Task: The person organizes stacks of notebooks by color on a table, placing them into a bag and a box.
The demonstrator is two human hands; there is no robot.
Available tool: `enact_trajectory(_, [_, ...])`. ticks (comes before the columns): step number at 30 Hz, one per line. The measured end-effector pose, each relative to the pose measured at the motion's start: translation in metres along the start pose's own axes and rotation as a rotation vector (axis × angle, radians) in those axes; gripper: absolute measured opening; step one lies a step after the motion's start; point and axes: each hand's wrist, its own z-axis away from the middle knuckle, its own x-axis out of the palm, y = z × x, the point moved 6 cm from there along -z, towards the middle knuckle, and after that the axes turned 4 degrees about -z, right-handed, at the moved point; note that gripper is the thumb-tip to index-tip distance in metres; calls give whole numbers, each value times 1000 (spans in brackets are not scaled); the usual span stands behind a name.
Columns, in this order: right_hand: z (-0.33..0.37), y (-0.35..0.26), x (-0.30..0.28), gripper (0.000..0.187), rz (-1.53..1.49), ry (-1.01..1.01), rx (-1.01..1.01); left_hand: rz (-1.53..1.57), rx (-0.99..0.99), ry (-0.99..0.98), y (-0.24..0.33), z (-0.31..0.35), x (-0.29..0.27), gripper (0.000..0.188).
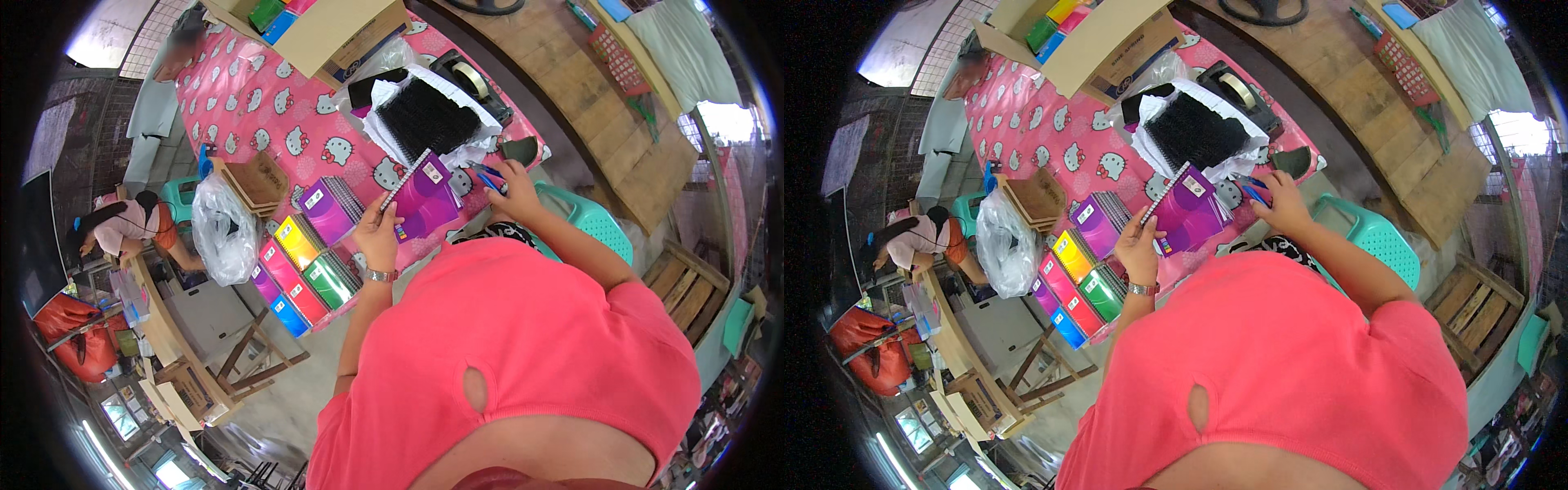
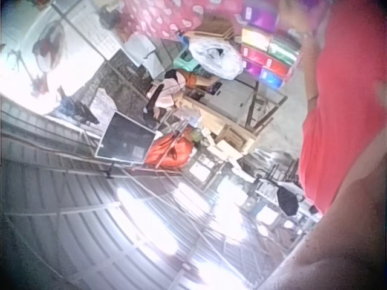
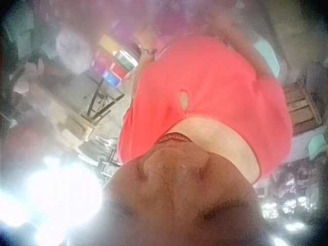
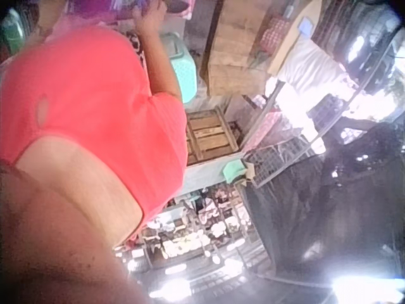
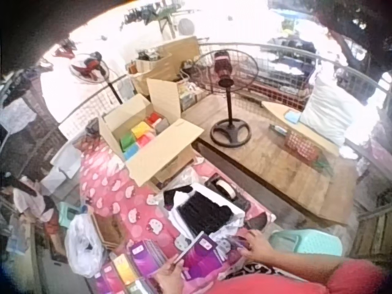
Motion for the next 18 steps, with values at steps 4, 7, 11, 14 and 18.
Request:
enact_trajectory(4, [-7,-87,-25,60,-218,45,-155,109,-3,46,7,4,11,28])
enact_trajectory(7, [-21,-141,-11,58,-318,-144,-345,161,51,39,18,3,18,29])
enact_trajectory(11, [-29,-168,-3,60,-173,-184,-462,48,244,115,35,-3,13,30])
enact_trajectory(14, [-33,-176,-4,59,-101,-181,-520,41,200,141,40,-3,7,32])
enact_trajectory(18, [-33,-171,17,45,-428,-374,-241,-53,246,200,34,-1,-7,31])
